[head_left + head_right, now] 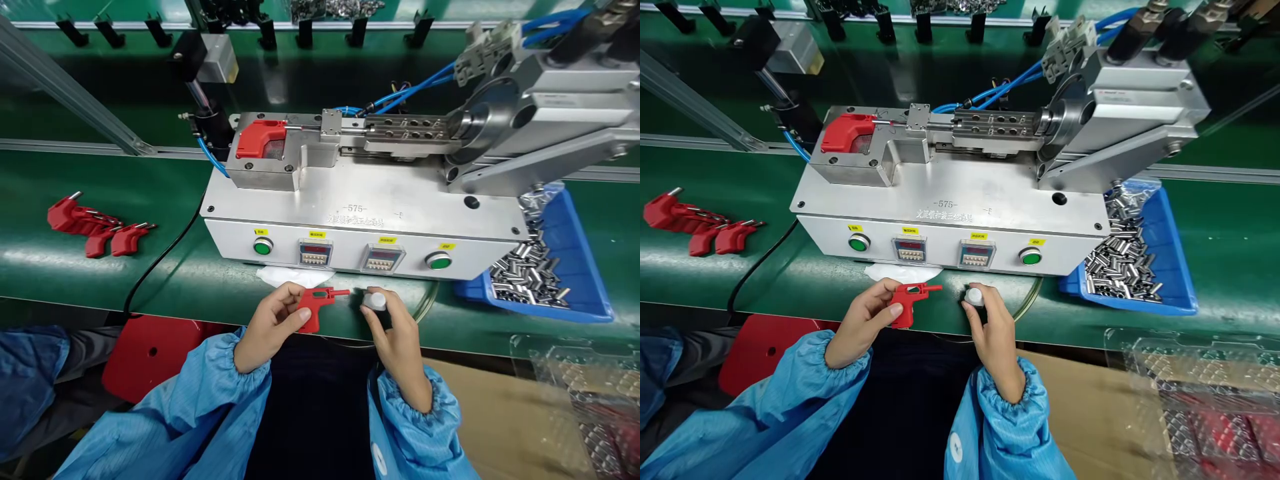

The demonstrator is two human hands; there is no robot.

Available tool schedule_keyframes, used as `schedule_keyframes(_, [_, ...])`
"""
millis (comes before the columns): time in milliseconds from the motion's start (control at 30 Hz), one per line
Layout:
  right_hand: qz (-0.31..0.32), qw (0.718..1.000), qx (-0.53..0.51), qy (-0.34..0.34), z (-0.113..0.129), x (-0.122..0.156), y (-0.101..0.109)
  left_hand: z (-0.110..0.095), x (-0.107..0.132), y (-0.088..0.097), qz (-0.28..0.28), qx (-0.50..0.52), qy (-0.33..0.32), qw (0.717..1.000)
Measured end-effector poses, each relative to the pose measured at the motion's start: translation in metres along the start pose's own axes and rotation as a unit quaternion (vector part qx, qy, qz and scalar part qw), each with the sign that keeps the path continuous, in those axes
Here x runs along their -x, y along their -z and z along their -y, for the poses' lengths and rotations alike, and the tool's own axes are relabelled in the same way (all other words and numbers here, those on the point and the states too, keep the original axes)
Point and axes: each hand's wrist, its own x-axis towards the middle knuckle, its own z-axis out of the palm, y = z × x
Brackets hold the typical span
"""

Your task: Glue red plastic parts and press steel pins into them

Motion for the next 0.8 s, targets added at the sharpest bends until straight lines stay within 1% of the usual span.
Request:
schedule_keyframes(100, [-0.024, 0.995, -0.084, -0.057, 0.011, 0.006, 0.005, -0.001, -0.001, -0.004, 0.002, 0.005, 0.006, 1.0])
schedule_keyframes(167, [-0.058, 0.983, -0.145, -0.093, 0.02, 0.01, 0.009, -0.001, -0.002, -0.005, 0.008, 0.017, 0.005, 1.0])
schedule_keyframes(233, [-0.104, 0.97, -0.192, -0.106, 0.027, 0.012, 0.012, -0.001, -0.002, -0.007, 0.017, 0.029, 0.004, 0.999])
schedule_keyframes(300, [-0.132, 0.958, -0.229, -0.112, 0.033, 0.012, 0.015, -0.001, -0.003, -0.008, 0.025, 0.032, 0.002, 0.999])
schedule_keyframes(400, [-0.121, 0.947, -0.269, -0.126, 0.038, 0.01, 0.017, 0.0, -0.002, -0.008, 0.026, 0.02, 0.002, 0.999])
schedule_keyframes(500, [-0.118, 0.947, -0.27, -0.124, 0.039, 0.011, 0.013, 0.0, -0.001, -0.008, 0.027, 0.01, -0.001, 1.0])
schedule_keyframes(667, [-0.142, 0.947, -0.248, -0.148, 0.033, 0.017, -0.001, -0.001, 0.001, -0.009, 0.023, -0.002, -0.007, 1.0])
schedule_keyframes(800, [-0.144, 0.954, -0.22, -0.141, 0.03, 0.021, -0.01, -0.002, 0.003, -0.009, 0.035, -0.005, -0.018, 0.999])
